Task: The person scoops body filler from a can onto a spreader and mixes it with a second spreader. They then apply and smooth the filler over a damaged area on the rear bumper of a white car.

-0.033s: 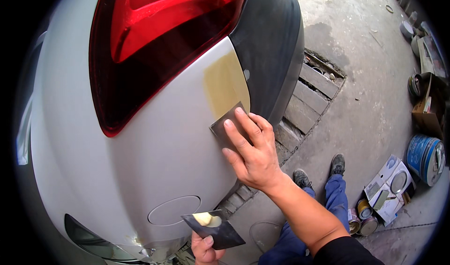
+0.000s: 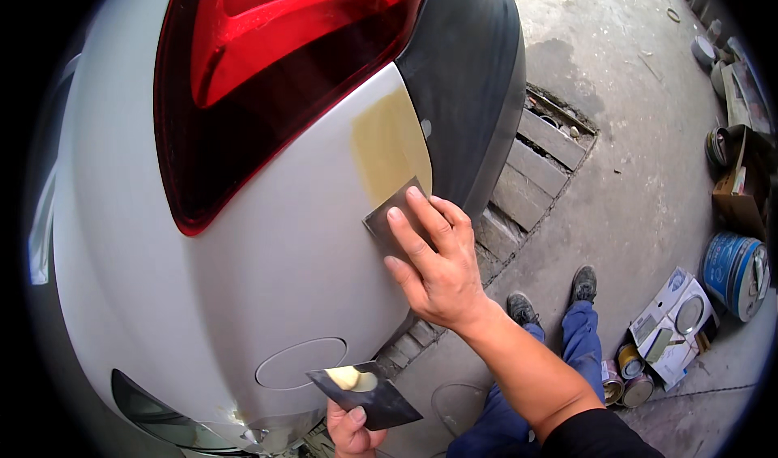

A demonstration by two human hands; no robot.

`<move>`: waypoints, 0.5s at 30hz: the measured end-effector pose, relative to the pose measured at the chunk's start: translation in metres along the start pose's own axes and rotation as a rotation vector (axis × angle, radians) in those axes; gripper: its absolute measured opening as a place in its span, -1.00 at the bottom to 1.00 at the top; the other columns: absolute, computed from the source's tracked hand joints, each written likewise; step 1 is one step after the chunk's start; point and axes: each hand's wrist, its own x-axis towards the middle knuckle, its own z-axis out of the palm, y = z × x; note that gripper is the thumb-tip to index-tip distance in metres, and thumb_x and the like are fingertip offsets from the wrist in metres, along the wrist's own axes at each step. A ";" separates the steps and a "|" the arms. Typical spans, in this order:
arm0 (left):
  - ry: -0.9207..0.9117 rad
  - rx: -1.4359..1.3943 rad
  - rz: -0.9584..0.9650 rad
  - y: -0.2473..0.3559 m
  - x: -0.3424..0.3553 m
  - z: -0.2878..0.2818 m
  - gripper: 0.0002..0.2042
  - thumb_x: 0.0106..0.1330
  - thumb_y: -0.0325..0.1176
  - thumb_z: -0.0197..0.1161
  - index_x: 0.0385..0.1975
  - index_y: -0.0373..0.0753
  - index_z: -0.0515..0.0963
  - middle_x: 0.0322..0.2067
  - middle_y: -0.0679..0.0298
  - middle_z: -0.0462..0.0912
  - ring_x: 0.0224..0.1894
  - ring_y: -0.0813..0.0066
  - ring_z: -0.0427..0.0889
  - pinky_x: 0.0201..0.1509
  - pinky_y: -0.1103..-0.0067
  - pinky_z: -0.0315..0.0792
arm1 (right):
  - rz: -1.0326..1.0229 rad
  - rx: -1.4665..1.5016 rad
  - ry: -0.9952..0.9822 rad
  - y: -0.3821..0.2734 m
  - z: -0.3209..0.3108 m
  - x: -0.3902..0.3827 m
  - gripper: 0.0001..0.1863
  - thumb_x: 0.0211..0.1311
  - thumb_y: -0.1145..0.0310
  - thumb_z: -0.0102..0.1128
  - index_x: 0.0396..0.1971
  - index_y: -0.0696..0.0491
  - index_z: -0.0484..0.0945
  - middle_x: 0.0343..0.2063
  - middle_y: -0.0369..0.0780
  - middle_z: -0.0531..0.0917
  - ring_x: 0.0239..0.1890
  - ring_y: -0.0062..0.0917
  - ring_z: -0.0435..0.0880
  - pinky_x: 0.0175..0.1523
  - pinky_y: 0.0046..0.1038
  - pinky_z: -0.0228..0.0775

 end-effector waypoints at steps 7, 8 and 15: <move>-0.005 0.091 0.212 0.013 0.017 0.020 -0.44 0.18 -0.59 0.08 0.25 -0.20 0.25 0.10 0.13 0.45 0.02 0.26 0.54 0.11 0.36 0.46 | 0.026 0.007 -0.017 0.003 0.005 -0.016 -0.39 -0.05 0.37 0.32 0.13 -0.02 0.44 0.22 -0.15 0.35 0.09 -0.12 0.33 0.09 -0.19 0.24; -0.013 0.102 0.221 0.016 0.021 0.025 -0.46 0.21 -0.59 0.07 0.24 -0.21 0.24 0.09 0.14 0.45 0.04 0.29 0.52 0.15 0.37 0.43 | 0.029 0.009 -0.016 0.004 0.006 -0.018 -0.39 -0.04 0.37 0.32 0.13 -0.02 0.44 0.22 -0.15 0.35 0.09 -0.12 0.33 0.09 -0.19 0.25; 0.041 0.193 0.276 0.018 0.040 0.058 -0.54 0.25 -0.60 0.03 0.19 -0.28 0.25 0.08 0.12 0.44 0.10 0.29 0.47 0.23 0.37 0.36 | 0.067 0.023 -0.043 0.004 0.007 -0.034 -0.41 -0.02 0.34 0.31 0.12 -0.02 0.45 0.21 -0.15 0.35 0.09 -0.12 0.33 0.08 -0.19 0.25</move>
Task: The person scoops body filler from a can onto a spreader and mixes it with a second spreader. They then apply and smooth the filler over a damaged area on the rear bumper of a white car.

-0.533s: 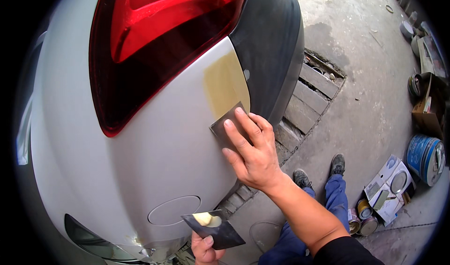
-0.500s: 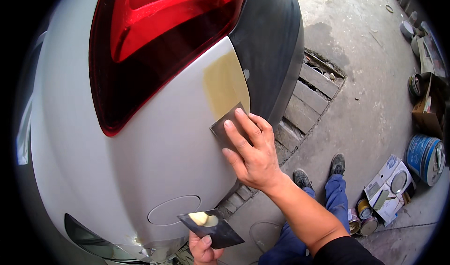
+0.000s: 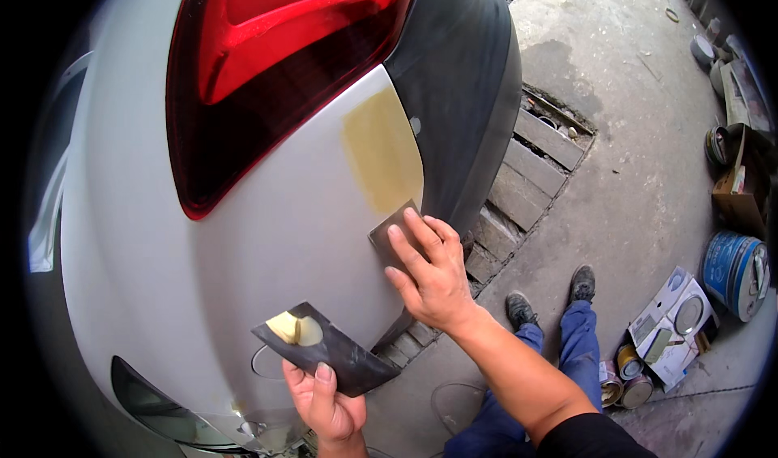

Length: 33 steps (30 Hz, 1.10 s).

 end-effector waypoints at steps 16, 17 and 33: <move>-0.027 0.017 0.032 0.008 0.017 0.053 -0.62 0.34 -0.56 0.01 0.16 -0.30 0.26 0.06 0.14 0.46 0.09 0.32 0.48 0.24 0.36 0.33 | -0.013 0.511 -0.341 -0.012 -0.104 -0.008 -0.54 -0.03 0.41 0.35 -0.04 0.15 0.58 0.09 -0.11 0.49 0.10 -0.18 0.42 0.21 -0.22 0.23; -0.047 0.028 0.051 0.010 0.017 0.052 -0.62 0.35 -0.55 0.01 0.17 -0.31 0.26 0.05 0.15 0.47 0.09 0.33 0.48 0.24 0.37 0.33 | 0.002 0.431 -0.297 -0.018 -0.107 -0.005 -0.55 -0.04 0.41 0.35 -0.05 0.15 0.58 0.08 -0.11 0.49 0.10 -0.18 0.42 0.21 -0.22 0.24; -0.090 0.268 0.503 0.005 0.019 0.040 -0.58 0.32 -0.52 0.02 0.20 -0.34 0.22 0.11 0.07 0.41 0.13 0.25 0.45 0.29 0.31 0.28 | -0.075 -0.121 -0.104 -0.028 -0.085 0.073 -0.46 0.03 0.45 0.23 0.11 0.04 0.44 0.17 -0.15 0.37 0.14 -0.12 0.29 0.25 -0.18 0.14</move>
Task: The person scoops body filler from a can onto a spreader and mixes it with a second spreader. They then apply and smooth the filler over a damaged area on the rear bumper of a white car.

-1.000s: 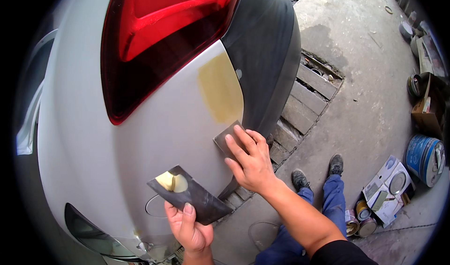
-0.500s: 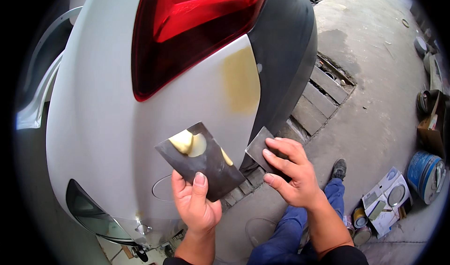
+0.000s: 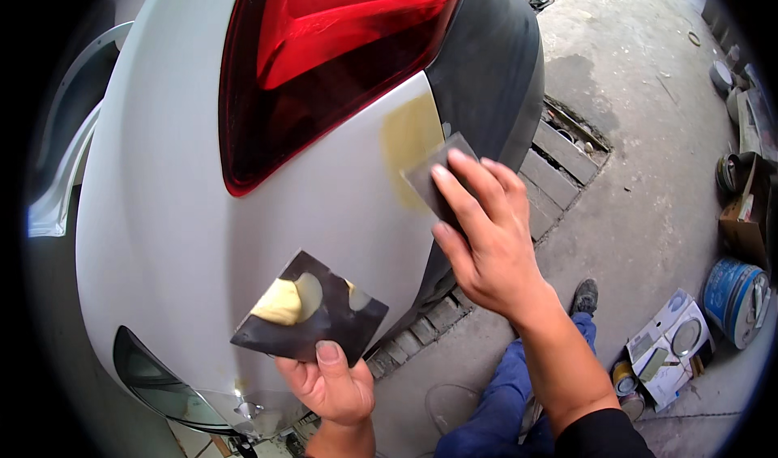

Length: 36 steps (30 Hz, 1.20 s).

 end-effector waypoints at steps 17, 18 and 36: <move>0.086 -0.045 -0.157 -0.006 -0.013 -0.013 -0.54 0.30 -0.52 0.02 0.21 -0.34 0.20 0.12 0.08 0.39 0.13 0.25 0.43 0.27 0.30 0.29 | -0.075 -0.126 0.055 -0.005 0.023 0.025 -0.44 -0.02 0.51 0.20 0.09 -0.10 0.49 0.14 -0.18 0.39 0.11 -0.13 0.30 0.17 -0.19 0.17; 0.094 -0.058 -0.162 -0.006 -0.013 -0.013 -0.54 0.29 -0.52 0.03 0.20 -0.36 0.19 0.12 0.06 0.38 0.14 0.24 0.42 0.27 0.30 0.29 | -0.080 -0.133 0.087 -0.005 0.021 0.025 -0.45 -0.02 0.49 0.21 0.08 -0.11 0.50 0.14 -0.19 0.40 0.11 -0.12 0.30 0.17 -0.18 0.16; 0.149 -0.053 -0.157 -0.020 -0.023 -0.023 -0.51 0.22 -0.50 0.08 0.19 -0.37 0.24 0.13 0.04 0.40 0.13 0.19 0.43 0.27 0.30 0.29 | -0.113 -0.087 0.093 0.014 0.054 -0.001 -0.54 0.05 0.36 0.21 0.04 -0.09 0.52 0.14 -0.20 0.40 0.09 -0.11 0.30 0.10 -0.14 0.16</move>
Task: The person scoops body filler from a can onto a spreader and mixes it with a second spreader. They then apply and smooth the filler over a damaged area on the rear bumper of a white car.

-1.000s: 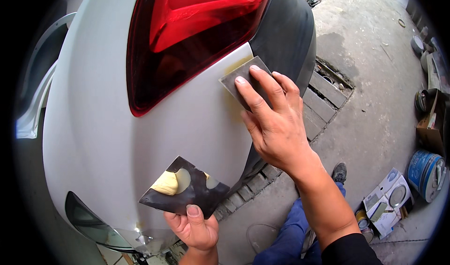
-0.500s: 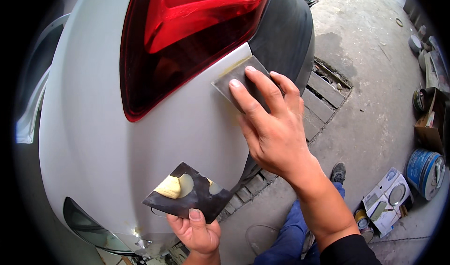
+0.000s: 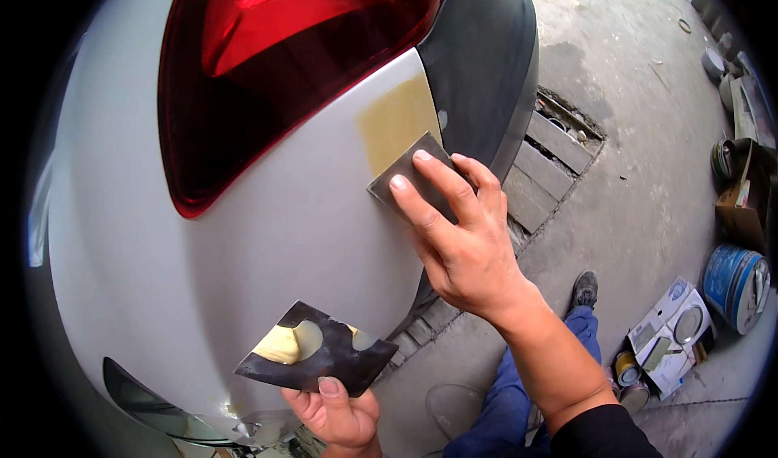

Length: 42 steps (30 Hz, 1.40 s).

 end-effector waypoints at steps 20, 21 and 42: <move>-0.017 0.088 0.021 -0.004 -0.004 -0.005 -0.48 0.29 -0.45 0.03 0.26 -0.39 0.14 0.15 0.02 0.37 0.13 0.16 0.44 0.28 0.32 0.25 | 0.121 0.180 -0.012 0.005 0.037 -0.064 -0.46 -0.03 0.44 0.30 0.06 -0.11 0.50 0.17 -0.22 0.37 0.12 -0.10 0.28 0.10 -0.16 0.21; -0.029 0.086 0.009 -0.003 -0.004 -0.005 -0.48 0.29 -0.46 0.02 0.26 -0.39 0.14 0.15 0.02 0.37 0.13 0.16 0.43 0.28 0.32 0.25 | 0.130 0.183 -0.016 0.004 0.037 -0.066 -0.46 -0.03 0.44 0.30 0.06 -0.11 0.50 0.17 -0.22 0.37 0.12 -0.10 0.28 0.10 -0.16 0.21; -0.062 -0.177 -0.160 0.026 0.012 0.016 -0.55 0.29 -0.57 0.03 0.20 -0.31 0.23 0.09 0.09 0.43 0.09 0.25 0.46 0.22 0.33 0.35 | -0.004 0.348 -0.162 -0.005 -0.044 -0.037 -0.48 -0.03 0.38 0.29 0.04 -0.02 0.49 0.15 -0.19 0.40 0.08 -0.13 0.32 0.14 -0.18 0.21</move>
